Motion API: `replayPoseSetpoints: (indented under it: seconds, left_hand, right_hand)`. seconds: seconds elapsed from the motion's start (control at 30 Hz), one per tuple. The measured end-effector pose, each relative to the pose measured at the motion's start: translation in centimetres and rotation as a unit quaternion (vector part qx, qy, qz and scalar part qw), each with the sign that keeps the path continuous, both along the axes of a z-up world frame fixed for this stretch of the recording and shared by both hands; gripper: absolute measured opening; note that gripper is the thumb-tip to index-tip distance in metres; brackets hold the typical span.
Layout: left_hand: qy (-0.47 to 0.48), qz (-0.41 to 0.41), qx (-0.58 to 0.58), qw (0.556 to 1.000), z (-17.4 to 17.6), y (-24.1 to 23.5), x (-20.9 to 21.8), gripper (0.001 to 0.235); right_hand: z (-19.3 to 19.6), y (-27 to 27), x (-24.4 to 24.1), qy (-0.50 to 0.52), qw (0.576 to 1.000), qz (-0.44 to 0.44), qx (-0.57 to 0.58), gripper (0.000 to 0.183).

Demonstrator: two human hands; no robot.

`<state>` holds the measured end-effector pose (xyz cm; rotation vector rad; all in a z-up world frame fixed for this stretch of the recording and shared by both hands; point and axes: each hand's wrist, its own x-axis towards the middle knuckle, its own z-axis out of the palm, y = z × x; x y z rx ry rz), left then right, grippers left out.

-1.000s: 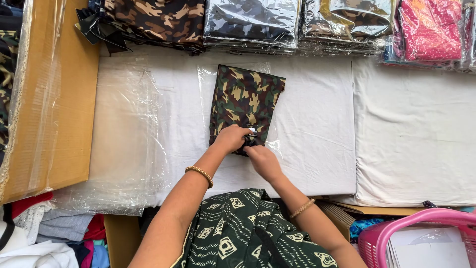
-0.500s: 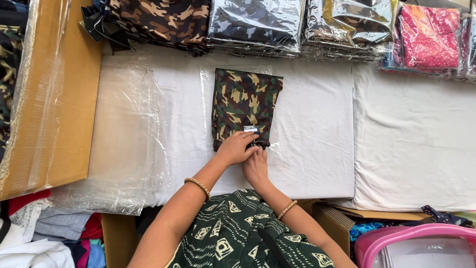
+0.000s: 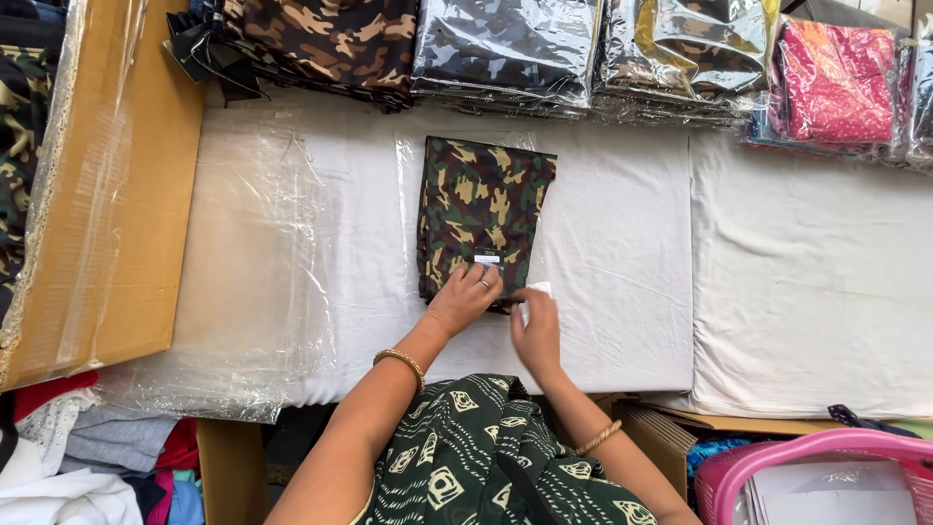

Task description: The person folds camouflage-patterned shorts, places them into clear plastic bags, and stacks the packaged items on a table. The person repeats this process with multiple pairs of shorts in different camouflage patterns.

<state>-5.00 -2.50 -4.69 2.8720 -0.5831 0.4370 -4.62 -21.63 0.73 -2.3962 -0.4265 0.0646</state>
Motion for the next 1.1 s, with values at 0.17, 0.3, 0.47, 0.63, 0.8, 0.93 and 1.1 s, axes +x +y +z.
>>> replayPoseSetpoints:
  seconds: [0.17, 0.3, 0.47, 0.63, 0.8, 0.93, 1.1]
  left_hand:
    - [0.073, -0.012, 0.038, 0.996, 1.6, -0.4, -0.7, 0.044]
    - [0.148, 0.062, -0.128, 0.979, 7.2, 1.2, -1.5, 0.056]
    - [0.191, 0.376, -0.299, 0.856, 3.8, 3.2, -1.0, 0.062]
    - [0.328, 0.451, -0.44, 0.704, 1.2, 3.8, 0.1, 0.083]
    - [0.282, 0.378, -0.469, 0.747, -0.2, -0.2, 0.3, 0.067]
    - [0.217, 0.276, -0.464, 0.813, 0.7, -3.4, -1.4, 0.07]
    - [0.31, 0.041, -0.441, 0.841, 2.0, -0.5, -3.3, 0.071]
  right_hand:
    - [-5.8, 0.7, 6.3, 0.243, 0.93, -0.163, 0.222, 0.053]
    - [-6.5, 1.4, 9.1, 0.393, 0.835, -0.186, 0.339, 0.069]
    - [-1.2, 3.6, 9.1, 0.407, 0.846, -0.158, 0.306, 0.088]
    - [-0.5, 4.9, 8.8, 0.234, 0.925, -0.014, 0.3, 0.098]
    - [-6.5, 6.7, 9.3, 0.181, 0.982, -0.02, 0.057, 0.049]
    - [5.0, 11.9, 8.8, 0.236, 0.97, -0.016, -0.064, 0.057]
    - [2.8, 10.7, 10.9, 0.197, 0.97, 0.018, -0.141, 0.057]
